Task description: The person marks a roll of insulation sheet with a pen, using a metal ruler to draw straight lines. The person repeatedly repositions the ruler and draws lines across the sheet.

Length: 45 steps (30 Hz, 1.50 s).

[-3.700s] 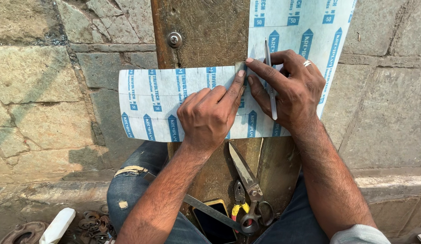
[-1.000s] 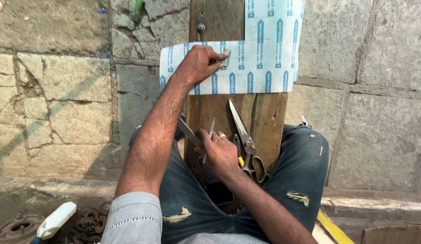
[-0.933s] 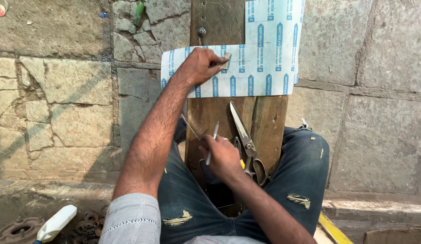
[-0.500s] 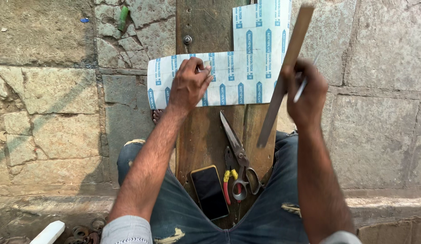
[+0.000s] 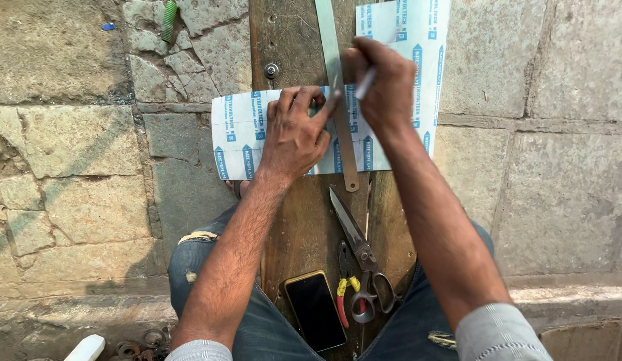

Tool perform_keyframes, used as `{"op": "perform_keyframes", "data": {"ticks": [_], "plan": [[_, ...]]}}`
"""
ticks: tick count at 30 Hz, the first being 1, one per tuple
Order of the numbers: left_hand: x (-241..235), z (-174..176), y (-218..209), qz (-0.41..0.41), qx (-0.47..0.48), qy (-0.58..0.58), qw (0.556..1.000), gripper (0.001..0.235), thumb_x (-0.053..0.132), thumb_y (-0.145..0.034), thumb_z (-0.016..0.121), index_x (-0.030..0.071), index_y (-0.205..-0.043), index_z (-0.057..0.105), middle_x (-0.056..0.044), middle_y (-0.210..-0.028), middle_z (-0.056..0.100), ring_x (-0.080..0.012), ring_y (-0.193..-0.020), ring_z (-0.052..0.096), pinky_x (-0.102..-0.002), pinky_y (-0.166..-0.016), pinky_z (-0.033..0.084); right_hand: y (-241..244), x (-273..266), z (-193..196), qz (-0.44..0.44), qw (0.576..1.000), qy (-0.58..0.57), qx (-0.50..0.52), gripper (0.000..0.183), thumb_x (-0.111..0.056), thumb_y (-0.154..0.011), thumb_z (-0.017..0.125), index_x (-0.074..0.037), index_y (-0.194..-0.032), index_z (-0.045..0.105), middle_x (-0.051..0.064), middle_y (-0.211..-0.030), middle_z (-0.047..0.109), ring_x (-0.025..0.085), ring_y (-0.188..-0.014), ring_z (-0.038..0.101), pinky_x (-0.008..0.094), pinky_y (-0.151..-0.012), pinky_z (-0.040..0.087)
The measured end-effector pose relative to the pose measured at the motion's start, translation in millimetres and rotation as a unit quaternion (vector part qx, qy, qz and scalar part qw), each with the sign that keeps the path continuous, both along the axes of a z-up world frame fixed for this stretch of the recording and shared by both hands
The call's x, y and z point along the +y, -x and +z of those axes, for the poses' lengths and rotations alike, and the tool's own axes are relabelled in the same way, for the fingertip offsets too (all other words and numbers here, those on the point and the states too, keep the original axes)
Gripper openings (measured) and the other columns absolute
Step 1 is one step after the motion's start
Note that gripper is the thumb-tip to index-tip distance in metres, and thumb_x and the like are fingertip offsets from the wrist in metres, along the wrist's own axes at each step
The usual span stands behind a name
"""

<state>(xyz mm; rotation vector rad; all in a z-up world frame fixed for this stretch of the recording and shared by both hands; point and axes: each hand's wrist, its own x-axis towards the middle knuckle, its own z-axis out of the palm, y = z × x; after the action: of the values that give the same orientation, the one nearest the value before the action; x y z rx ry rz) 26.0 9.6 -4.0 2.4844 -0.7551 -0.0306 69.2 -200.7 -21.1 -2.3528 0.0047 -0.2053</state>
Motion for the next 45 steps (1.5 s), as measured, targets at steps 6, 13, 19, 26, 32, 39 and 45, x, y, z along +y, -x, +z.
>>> {"op": "perform_keyframes", "data": {"ticks": [6,13,19,26,32,39,45], "plan": [[-3.1,4.1,-3.6,0.006,0.062,0.022,0.998,0.045,0.032,-0.092,0.080,0.018,-0.134,0.072,-0.005,-0.120,0.058,-0.0250,-0.123,0.046,-0.048,-0.101,0.038,83.7,-28.0,56.7,0.005,0.991,0.131,0.039,0.027,-0.020,-0.108,0.071,-0.007,-0.131,0.067,0.020,-0.137,0.068,0.034,-0.121,0.066,0.048,-0.093,0.060],[-10.2,2.4,-22.3,-0.074,0.000,0.042,0.996,0.067,0.064,-0.090,0.085,0.013,-0.131,0.071,-0.006,-0.146,0.057,-0.0249,-0.145,0.040,-0.053,-0.118,0.028,97.7,-17.7,27.8,0.014,0.981,0.180,0.067,0.046,-0.039,-0.110,0.068,-0.006,-0.142,0.062,0.023,-0.165,0.042,0.039,-0.157,0.032,0.060,-0.130,0.020],[-12.9,0.7,-28.9,-0.073,0.049,-0.008,0.996,0.081,0.072,-0.080,0.087,0.016,-0.135,0.067,-0.002,-0.143,0.058,-0.0279,-0.146,0.041,-0.059,-0.118,0.026,95.7,-20.9,21.5,0.018,0.981,0.179,0.066,0.046,-0.041,-0.113,0.065,-0.007,-0.144,0.061,0.023,-0.166,0.042,0.038,-0.158,0.031,0.060,-0.132,0.019],[-12.5,3.4,-43.1,-0.076,0.094,-0.118,0.986,0.131,0.096,-0.080,0.073,0.010,-0.168,0.027,-0.013,-0.175,0.020,-0.0325,-0.162,0.014,-0.072,-0.127,-0.004,96.4,-24.3,21.3,0.021,0.981,0.171,0.088,0.043,-0.040,-0.117,0.063,-0.009,-0.146,0.059,0.022,-0.167,0.041,0.036,-0.160,0.029,0.060,-0.133,0.017],[-17.9,8.9,-43.5,-0.096,0.115,-0.145,0.978,0.130,0.099,-0.075,0.062,0.015,-0.168,0.026,-0.007,-0.175,0.017,-0.0324,-0.161,0.009,-0.073,-0.125,-0.006,93.8,-23.8,23.3,0.020,0.981,0.169,0.096,0.041,-0.040,-0.116,0.064,-0.011,-0.145,0.061,0.021,-0.167,0.042,0.034,-0.160,0.028,0.059,-0.133,0.016],[-18.5,8.7,-43.6,-0.094,0.114,-0.145,0.978,0.129,0.101,-0.076,0.061,0.017,-0.168,0.026,-0.007,-0.175,0.018,-0.0333,-0.161,0.009,-0.072,-0.127,-0.005,92.8,-24.0,23.0,0.020,0.979,0.173,0.103,0.041,-0.039,-0.116,0.065,-0.010,-0.144,0.063,0.021,-0.168,0.042,0.034,-0.160,0.027,0.058,-0.133,0.015],[-17.1,8.3,-43.1,-0.102,0.106,-0.147,0.978,0.128,0.100,-0.075,0.060,0.018,-0.167,0.027,-0.005,-0.174,0.019,-0.0349,-0.160,0.010,-0.073,-0.126,-0.004,93.6,-23.6,21.4,0.019,0.978,0.179,0.101,0.042,-0.041,-0.116,0.064,-0.010,-0.144,0.063,0.021,-0.167,0.042,0.034,-0.160,0.027,0.058,-0.133,0.015]]}}
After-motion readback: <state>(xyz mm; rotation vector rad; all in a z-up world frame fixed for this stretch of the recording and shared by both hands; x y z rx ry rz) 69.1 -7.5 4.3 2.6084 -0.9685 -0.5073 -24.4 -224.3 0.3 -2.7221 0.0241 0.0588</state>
